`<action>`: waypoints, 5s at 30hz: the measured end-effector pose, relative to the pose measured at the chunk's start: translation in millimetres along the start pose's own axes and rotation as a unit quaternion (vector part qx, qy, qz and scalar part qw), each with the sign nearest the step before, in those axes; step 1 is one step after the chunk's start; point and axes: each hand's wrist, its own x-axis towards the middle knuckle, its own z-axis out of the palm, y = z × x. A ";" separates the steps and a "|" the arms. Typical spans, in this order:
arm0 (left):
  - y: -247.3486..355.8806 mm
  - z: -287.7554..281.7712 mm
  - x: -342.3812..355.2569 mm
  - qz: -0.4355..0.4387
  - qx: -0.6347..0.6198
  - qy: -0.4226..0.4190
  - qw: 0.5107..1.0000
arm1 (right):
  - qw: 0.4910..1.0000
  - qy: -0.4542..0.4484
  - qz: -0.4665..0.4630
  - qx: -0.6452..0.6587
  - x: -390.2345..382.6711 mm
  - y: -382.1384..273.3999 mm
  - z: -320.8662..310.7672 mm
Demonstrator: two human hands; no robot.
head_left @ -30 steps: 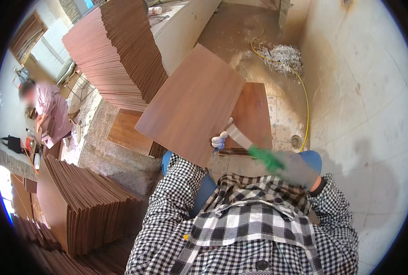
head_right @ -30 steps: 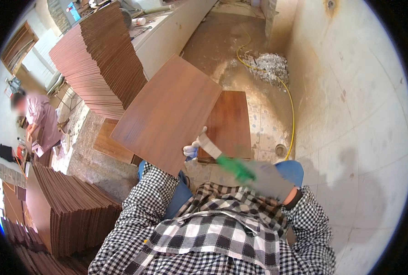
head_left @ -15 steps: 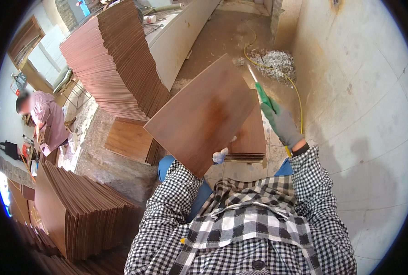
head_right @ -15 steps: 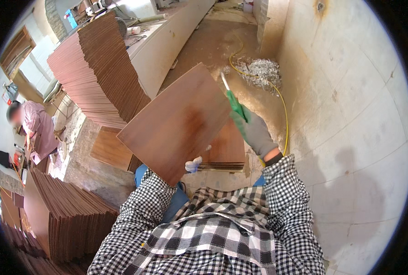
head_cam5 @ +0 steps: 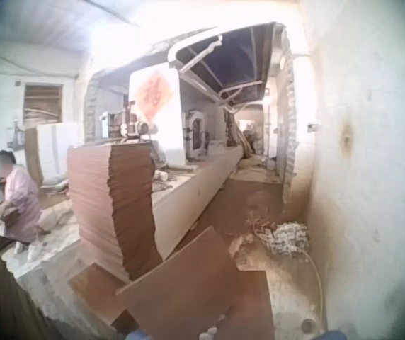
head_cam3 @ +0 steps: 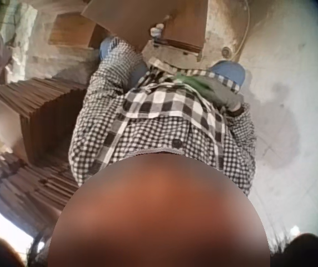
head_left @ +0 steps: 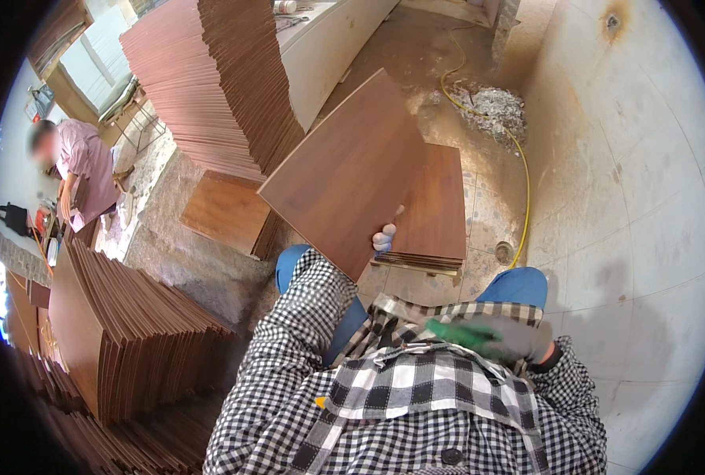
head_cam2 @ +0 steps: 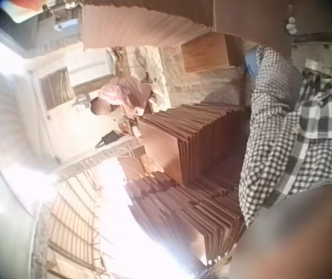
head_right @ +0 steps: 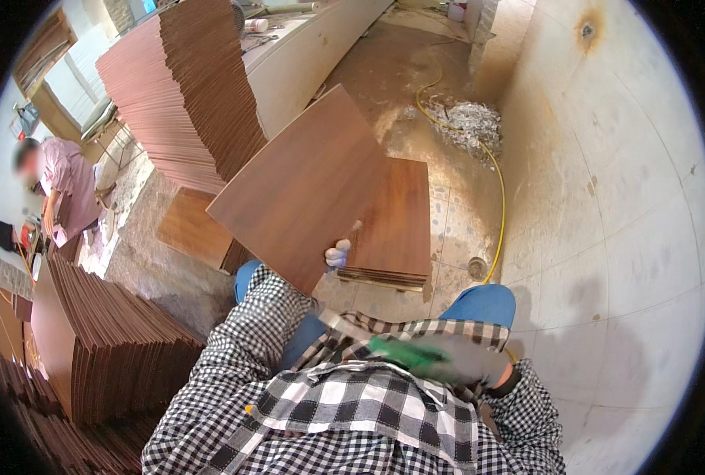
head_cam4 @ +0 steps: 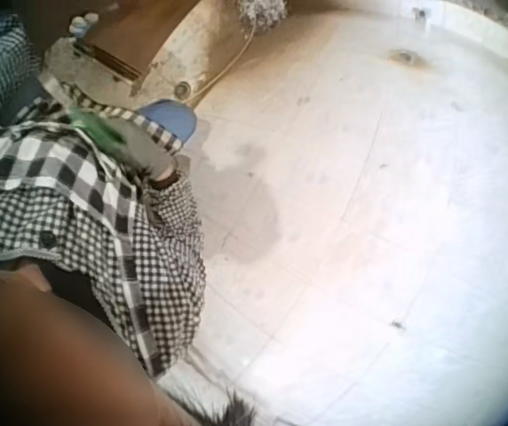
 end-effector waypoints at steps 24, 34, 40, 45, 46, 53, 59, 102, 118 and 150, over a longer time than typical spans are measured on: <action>7.5 44.6 -22.7 0.152 0.329 0.253 0.897 | 0.935 0.325 0.086 -0.117 107.6 -9.2 -113.4; 119.2 100.7 -150.0 0.345 0.426 0.442 0.709 | 0.865 0.413 0.020 0.285 53.4 224.8 -106.7; 236.2 110.3 -414.0 0.450 0.545 0.528 0.470 | 0.915 0.328 0.181 0.153 38.4 203.0 -26.2; 299.3 61.3 -576.9 0.341 0.559 0.652 0.382 | 0.920 0.316 0.133 0.191 41.6 209.6 -21.1; 306.7 43.3 -630.9 0.250 0.641 0.676 0.265 | 0.921 0.307 0.125 0.206 44.4 215.5 -18.3; 305.9 -27.0 -730.6 -0.020 0.624 0.756 0.197 | 0.931 0.261 0.148 0.207 45.8 201.8 -15.9; 305.3 9.8 -723.4 -0.182 0.546 0.804 0.150 | 0.938 0.257 0.154 0.175 46.8 211.5 -13.6; 339.3 -114.9 -762.8 -0.012 0.595 0.766 0.244 | 0.928 0.207 0.166 0.263 83.7 168.3 -15.7; 331.1 -104.3 -748.2 -0.217 0.709 0.649 0.170 | 0.894 0.205 0.224 0.328 73.2 181.0 1.5; 98.2 26.6 -121.7 0.080 0.458 0.210 0.860 | 0.987 0.086 0.131 -0.030 86.0 72.6 18.4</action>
